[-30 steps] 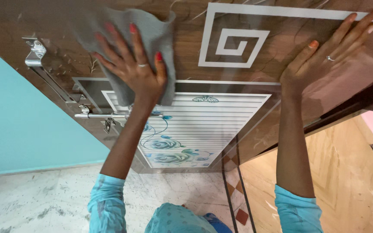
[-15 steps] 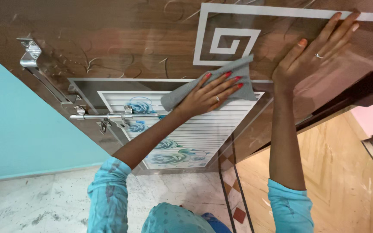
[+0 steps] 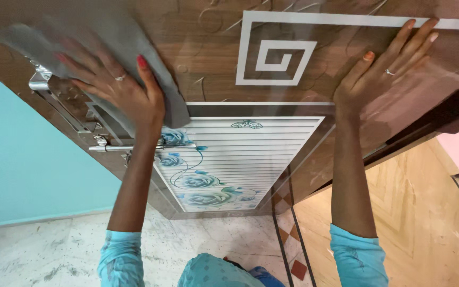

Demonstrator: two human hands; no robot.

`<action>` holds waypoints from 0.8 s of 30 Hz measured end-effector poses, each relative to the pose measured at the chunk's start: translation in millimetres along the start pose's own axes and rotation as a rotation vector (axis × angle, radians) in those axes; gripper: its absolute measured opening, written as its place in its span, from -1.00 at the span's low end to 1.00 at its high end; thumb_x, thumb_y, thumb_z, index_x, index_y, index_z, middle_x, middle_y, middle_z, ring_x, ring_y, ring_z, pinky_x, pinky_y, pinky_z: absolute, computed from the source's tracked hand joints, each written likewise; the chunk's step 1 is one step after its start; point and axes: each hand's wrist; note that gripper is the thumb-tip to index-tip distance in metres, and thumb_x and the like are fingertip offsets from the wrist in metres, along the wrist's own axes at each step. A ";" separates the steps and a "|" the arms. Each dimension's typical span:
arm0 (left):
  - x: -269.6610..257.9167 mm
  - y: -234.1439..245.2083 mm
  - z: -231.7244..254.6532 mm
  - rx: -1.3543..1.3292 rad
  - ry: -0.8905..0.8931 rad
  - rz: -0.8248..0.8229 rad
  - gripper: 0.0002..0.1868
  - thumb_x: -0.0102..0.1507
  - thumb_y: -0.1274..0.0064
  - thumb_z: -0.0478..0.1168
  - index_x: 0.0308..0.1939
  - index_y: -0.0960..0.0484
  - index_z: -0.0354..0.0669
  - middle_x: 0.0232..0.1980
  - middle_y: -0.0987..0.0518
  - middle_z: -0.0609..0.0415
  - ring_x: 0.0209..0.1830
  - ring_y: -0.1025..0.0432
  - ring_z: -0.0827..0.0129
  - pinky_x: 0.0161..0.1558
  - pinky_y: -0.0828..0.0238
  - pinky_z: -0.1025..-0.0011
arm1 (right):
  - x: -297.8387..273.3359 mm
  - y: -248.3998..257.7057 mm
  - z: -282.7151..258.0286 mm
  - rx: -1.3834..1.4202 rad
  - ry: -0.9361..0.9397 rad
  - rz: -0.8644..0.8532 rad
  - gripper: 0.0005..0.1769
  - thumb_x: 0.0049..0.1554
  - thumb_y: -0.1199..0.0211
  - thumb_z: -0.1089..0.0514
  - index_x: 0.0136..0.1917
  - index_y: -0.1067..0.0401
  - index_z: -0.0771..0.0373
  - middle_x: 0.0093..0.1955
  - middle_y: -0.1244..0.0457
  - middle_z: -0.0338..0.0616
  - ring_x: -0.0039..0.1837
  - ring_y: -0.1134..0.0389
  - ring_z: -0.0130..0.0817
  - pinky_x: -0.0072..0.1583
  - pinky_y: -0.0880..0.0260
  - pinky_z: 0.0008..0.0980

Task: The person wipes the surface and edges of a decorated door with a cloth and kemudian handles the door latch.

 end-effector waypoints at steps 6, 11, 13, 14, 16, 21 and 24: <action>-62.0 -6.9 89.4 -0.186 -0.091 -0.188 -0.12 0.51 0.16 0.32 0.71 0.30 0.22 0.73 0.50 0.02 0.71 0.65 -0.12 0.51 0.87 -0.43 | 2.3 -3.6 2.5 -0.012 0.016 0.029 -0.37 0.51 0.40 -0.19 0.77 0.20 -0.08 0.78 0.37 -0.34 0.78 0.46 -0.30 0.69 0.46 -0.01; -120.1 -7.8 166.1 -0.343 -0.537 -0.661 -0.15 0.38 0.03 0.26 0.65 0.11 0.38 0.72 0.26 0.09 0.71 0.43 -0.05 0.45 0.62 -0.57 | 0.1 -3.0 5.0 0.010 0.000 0.027 -0.38 0.52 0.37 -0.19 0.77 0.19 -0.11 0.78 0.35 -0.36 0.79 0.43 -0.29 0.69 0.44 -0.01; -129.0 -9.1 185.4 -0.367 -0.579 -0.780 -0.12 0.33 -0.04 0.19 0.64 0.07 0.41 0.72 0.19 0.13 0.71 0.35 -0.01 0.49 0.51 -0.54 | 1.6 -5.8 6.7 0.033 0.017 0.042 -0.38 0.52 0.36 -0.19 0.77 0.19 -0.13 0.78 0.36 -0.37 0.79 0.43 -0.30 0.69 0.43 -0.01; -130.3 -7.7 188.6 -0.377 -0.600 -0.842 -0.11 0.31 -0.08 0.16 0.63 0.06 0.43 0.72 0.16 0.15 0.72 0.31 0.01 0.51 0.45 -0.52 | 1.7 -6.6 8.3 0.033 0.023 0.045 -0.38 0.52 0.35 -0.19 0.77 0.19 -0.14 0.77 0.36 -0.37 0.79 0.43 -0.29 0.69 0.43 -0.01; -126.0 -2.8 187.2 -0.363 -0.587 -0.769 -0.12 0.35 -0.11 0.10 0.67 0.04 0.46 0.75 0.12 0.21 0.75 0.25 0.10 0.60 0.38 -0.44 | 1.0 -8.0 10.7 0.028 0.032 0.048 -0.38 0.52 0.35 -0.19 0.77 0.19 -0.14 0.77 0.36 -0.38 0.79 0.44 -0.29 0.70 0.43 -0.01; -77.1 6.5 160.4 -0.241 -0.489 -0.542 -0.18 0.38 -0.06 0.22 0.64 0.00 0.52 0.74 0.14 0.24 0.74 0.28 0.06 0.57 0.51 -0.43 | -1.1 -6.4 13.0 -0.041 0.019 0.016 -0.39 0.52 0.36 -0.17 0.77 0.19 -0.10 0.77 0.33 -0.39 0.79 0.44 -0.27 0.69 0.46 0.02; -26.0 16.9 112.8 -0.065 -0.402 -0.366 -0.21 0.48 0.14 0.49 0.68 0.04 0.53 0.74 0.23 0.19 0.72 0.41 -0.03 0.55 0.68 -0.40 | 0.1 -5.7 8.6 -0.045 0.002 0.019 -0.39 0.52 0.35 -0.17 0.77 0.18 -0.08 0.77 0.35 -0.36 0.78 0.44 -0.28 0.68 0.48 0.01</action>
Point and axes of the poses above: each hand's wrist, its own x-axis towards the middle knuckle, its own y-axis out of the back of the hand, z = x × y
